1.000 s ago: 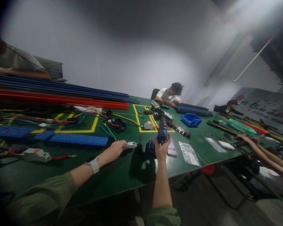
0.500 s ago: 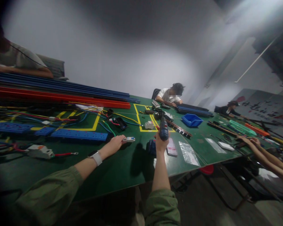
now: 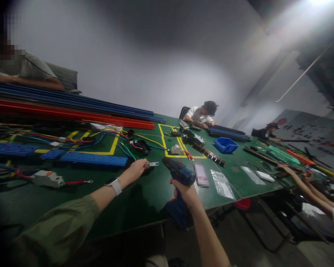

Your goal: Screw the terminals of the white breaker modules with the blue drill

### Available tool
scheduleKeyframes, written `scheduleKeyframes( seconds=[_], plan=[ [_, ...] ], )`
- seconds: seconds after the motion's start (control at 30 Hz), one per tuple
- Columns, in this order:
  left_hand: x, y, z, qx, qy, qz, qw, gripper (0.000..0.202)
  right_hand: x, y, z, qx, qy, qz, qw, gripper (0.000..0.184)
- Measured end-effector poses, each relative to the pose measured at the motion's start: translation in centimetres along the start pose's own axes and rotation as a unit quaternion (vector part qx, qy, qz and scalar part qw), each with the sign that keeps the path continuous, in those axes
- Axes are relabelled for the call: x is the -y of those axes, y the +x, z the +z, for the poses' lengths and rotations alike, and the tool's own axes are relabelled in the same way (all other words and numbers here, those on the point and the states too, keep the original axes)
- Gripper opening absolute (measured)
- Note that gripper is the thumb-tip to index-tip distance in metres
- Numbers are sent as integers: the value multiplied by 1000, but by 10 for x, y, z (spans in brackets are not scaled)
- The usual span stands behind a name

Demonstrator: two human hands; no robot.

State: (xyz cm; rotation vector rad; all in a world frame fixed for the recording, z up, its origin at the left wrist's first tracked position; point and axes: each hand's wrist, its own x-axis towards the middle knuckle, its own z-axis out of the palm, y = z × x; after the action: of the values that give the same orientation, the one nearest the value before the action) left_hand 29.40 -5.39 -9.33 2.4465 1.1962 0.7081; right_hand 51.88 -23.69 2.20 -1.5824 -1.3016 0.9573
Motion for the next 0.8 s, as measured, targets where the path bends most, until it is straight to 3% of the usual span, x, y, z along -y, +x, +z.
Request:
scheduleKeyframes(
  seconds=[0.23, 0.8],
  plan=[
    [-4, -5, -4, -8, -33, 6, 999, 17, 17, -27, 15, 68, -55, 20, 996, 25],
    [-4, -5, -2, -15, -16, 13, 1000, 19, 15, -29, 17, 59, -46, 50, 996, 20]
  ],
)
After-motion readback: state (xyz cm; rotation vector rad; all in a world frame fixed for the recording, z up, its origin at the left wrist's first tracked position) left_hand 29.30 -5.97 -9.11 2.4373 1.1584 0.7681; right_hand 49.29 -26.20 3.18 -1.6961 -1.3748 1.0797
